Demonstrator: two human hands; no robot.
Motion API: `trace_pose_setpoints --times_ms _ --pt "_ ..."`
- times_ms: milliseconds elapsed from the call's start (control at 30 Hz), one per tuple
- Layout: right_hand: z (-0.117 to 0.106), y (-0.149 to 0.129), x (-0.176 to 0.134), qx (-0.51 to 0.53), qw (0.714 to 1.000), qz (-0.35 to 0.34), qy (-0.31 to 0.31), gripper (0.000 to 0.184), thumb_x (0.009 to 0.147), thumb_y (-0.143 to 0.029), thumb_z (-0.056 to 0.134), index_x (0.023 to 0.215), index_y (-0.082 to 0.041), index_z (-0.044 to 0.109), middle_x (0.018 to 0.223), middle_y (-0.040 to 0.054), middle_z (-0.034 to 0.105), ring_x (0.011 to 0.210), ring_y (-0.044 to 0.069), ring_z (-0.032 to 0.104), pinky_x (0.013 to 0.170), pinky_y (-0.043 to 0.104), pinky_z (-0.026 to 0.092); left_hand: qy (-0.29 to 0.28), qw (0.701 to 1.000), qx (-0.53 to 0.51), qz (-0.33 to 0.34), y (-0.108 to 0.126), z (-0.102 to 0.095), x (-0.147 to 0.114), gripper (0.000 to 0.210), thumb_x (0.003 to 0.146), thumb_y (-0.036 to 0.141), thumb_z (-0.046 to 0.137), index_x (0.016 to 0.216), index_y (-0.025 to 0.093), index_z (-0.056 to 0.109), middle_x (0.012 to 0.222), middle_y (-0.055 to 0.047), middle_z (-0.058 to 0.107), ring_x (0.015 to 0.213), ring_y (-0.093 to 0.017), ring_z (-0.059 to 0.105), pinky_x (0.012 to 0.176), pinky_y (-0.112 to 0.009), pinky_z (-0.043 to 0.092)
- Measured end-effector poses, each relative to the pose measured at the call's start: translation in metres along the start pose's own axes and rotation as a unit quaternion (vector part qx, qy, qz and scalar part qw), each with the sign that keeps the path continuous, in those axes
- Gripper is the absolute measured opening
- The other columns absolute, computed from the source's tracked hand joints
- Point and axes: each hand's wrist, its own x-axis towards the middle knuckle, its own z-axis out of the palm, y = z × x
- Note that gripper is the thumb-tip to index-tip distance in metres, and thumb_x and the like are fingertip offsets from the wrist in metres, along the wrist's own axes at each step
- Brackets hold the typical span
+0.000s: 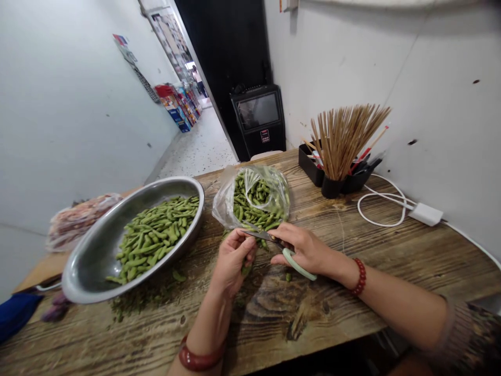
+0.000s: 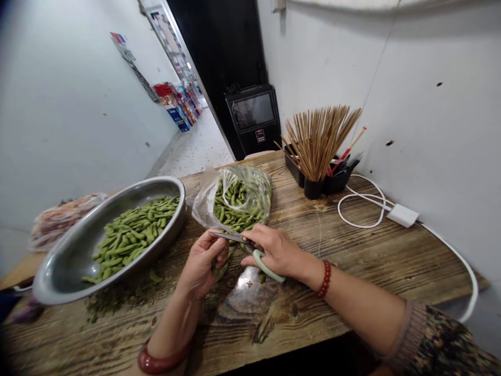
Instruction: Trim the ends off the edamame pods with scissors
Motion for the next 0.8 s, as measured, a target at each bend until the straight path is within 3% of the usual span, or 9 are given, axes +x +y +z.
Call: trace_pose_setpoints --times_ms 400,633,800 --pt "0.000 -0.003 0.001 0.005 1.000 0.000 -0.007 0.042 0.080 -0.034 0.070 0.116 -0.017 0.058 0.094 0.0067 0.061 0.083 0.018 0.058 0.075 0.027 0.046 0.027 0.999 -0.028 -0.001 0.006 -0.004 0.002 0.025 0.074 0.032 0.072 0.076 0.017 0.053 0.050 0.008 0.041 0.042 -0.004 0.032 0.037 -0.013 0.023" --pt "0.002 0.002 0.003 0.005 0.999 0.006 0.037 0.040 0.078 -0.033 0.072 0.112 -0.017 0.061 0.089 0.0053 0.060 0.077 0.017 0.057 0.069 0.026 0.045 0.039 0.998 -0.055 0.003 0.018 -0.010 0.002 0.027 0.083 0.035 0.060 0.069 0.015 0.050 0.063 0.004 0.046 0.045 -0.003 0.035 0.037 -0.014 0.026" --pt "0.001 0.002 0.004 0.014 0.999 -0.005 0.047 0.040 0.077 -0.032 0.072 0.113 -0.016 0.061 0.091 0.0063 0.061 0.081 0.017 0.058 0.073 0.027 0.046 0.054 0.998 -0.002 0.030 0.024 -0.021 0.001 0.024 0.079 0.034 0.065 0.072 0.015 0.052 0.071 0.003 0.052 0.047 -0.003 0.041 0.038 -0.014 0.027"
